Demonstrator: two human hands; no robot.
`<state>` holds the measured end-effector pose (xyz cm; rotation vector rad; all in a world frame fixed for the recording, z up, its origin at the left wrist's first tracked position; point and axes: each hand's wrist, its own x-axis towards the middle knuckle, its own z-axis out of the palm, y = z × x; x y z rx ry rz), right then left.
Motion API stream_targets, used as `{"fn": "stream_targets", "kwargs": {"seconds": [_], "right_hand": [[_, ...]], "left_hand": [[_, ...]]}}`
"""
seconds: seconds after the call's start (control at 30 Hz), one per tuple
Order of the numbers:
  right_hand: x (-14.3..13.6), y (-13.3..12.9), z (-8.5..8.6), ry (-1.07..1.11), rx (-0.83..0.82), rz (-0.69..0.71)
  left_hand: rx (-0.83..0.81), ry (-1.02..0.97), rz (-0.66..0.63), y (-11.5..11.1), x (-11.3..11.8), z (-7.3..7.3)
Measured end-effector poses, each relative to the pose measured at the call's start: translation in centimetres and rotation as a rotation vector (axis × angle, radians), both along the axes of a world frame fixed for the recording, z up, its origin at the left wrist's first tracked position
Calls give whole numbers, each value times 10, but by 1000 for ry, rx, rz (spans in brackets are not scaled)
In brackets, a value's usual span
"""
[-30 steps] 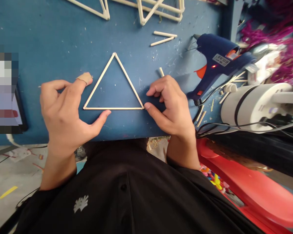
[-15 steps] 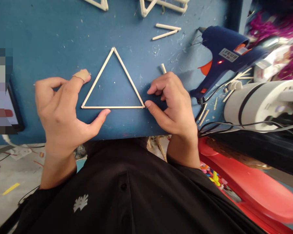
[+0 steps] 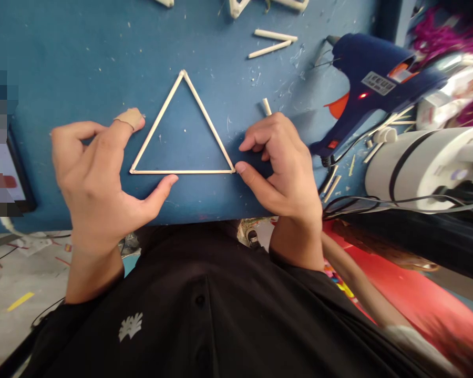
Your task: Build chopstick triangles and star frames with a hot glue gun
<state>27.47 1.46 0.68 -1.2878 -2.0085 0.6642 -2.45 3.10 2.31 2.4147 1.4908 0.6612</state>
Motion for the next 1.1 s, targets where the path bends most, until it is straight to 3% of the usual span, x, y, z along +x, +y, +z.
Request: {"fn": "stream_targets", "kwargs": {"seconds": [0.1,0.33,1.1], "right_hand": [[-1,-1,1,-26,-48,-28],[2,-2,1,-64,-143,-52],[0,-2,3,-64,-135,-67]], "left_hand": [[-40,21,2,-1,0,2],[64,-11,-2,2,2,-4],[33,17,28,0,2,-3]]}}
